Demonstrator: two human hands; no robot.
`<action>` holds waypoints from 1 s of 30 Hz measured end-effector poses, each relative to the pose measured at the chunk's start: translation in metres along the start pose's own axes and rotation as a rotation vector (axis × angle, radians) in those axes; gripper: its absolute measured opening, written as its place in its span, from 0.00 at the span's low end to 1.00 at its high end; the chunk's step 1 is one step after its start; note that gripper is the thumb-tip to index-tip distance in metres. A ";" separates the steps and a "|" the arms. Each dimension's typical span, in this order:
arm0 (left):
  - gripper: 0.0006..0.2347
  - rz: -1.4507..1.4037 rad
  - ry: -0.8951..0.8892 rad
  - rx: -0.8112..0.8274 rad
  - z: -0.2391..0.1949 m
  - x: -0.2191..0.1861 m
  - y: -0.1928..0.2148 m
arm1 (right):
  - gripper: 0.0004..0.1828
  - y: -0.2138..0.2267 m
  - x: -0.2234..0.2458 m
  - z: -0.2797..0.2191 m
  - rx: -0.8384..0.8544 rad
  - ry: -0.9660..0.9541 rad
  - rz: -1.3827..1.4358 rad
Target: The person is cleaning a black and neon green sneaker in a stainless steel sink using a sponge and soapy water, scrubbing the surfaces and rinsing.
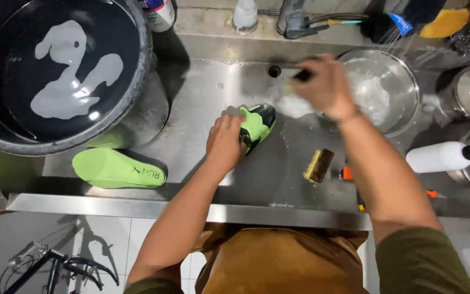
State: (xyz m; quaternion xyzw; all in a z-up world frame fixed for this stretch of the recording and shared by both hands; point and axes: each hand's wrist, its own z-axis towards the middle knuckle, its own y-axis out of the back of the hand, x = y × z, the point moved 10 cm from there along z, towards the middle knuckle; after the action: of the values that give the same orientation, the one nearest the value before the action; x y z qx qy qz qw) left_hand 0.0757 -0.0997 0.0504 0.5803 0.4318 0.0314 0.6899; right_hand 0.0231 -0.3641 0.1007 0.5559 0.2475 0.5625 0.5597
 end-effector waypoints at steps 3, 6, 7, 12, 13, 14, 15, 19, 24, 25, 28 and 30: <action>0.36 0.099 -0.103 -0.093 0.007 -0.025 0.008 | 0.22 0.051 -0.097 -0.055 -0.174 -0.214 0.041; 0.39 -0.202 0.230 0.229 0.020 -0.012 0.003 | 0.27 0.040 -0.170 -0.105 0.151 -0.612 -0.204; 0.41 -0.157 0.228 0.321 0.020 -0.004 -0.011 | 0.28 0.045 -0.160 -0.118 0.177 -0.674 -0.073; 0.46 -0.260 0.193 0.426 0.012 -0.028 0.007 | 0.23 0.031 -0.062 -0.095 -0.165 -0.262 0.247; 0.45 -0.288 0.188 0.427 0.013 -0.026 0.004 | 0.24 0.005 -0.036 -0.097 -0.133 -0.243 0.336; 0.44 -0.323 0.180 0.420 0.016 -0.025 0.002 | 0.24 -0.018 -0.009 -0.094 -0.101 -0.215 0.418; 0.44 -0.322 0.182 0.423 0.010 -0.023 -0.002 | 0.24 -0.034 0.013 -0.102 -0.099 -0.218 0.421; 0.37 -0.311 0.159 0.453 0.024 0.006 -0.021 | 0.22 -0.081 0.014 -0.067 -0.015 -0.143 0.470; 0.33 -0.255 0.092 0.492 0.031 0.007 -0.033 | 0.17 -0.040 0.063 -0.063 0.021 0.018 0.526; 0.35 -0.217 0.087 0.503 0.036 0.011 -0.037 | 0.21 -0.051 0.069 -0.077 0.013 0.069 0.514; 0.37 -0.185 0.102 0.520 0.029 0.027 -0.054 | 0.23 -0.081 0.021 -0.084 0.065 -0.051 0.430; 0.37 -0.170 0.085 0.492 0.029 0.015 -0.042 | 0.22 -0.081 -0.017 -0.070 0.080 -0.195 0.338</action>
State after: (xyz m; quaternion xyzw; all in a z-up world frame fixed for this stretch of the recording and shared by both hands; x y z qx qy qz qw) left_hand 0.0837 -0.1275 0.0060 0.6904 0.5021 -0.1084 0.5094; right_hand -0.0152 -0.3354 0.0032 0.6631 0.1174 0.5817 0.4563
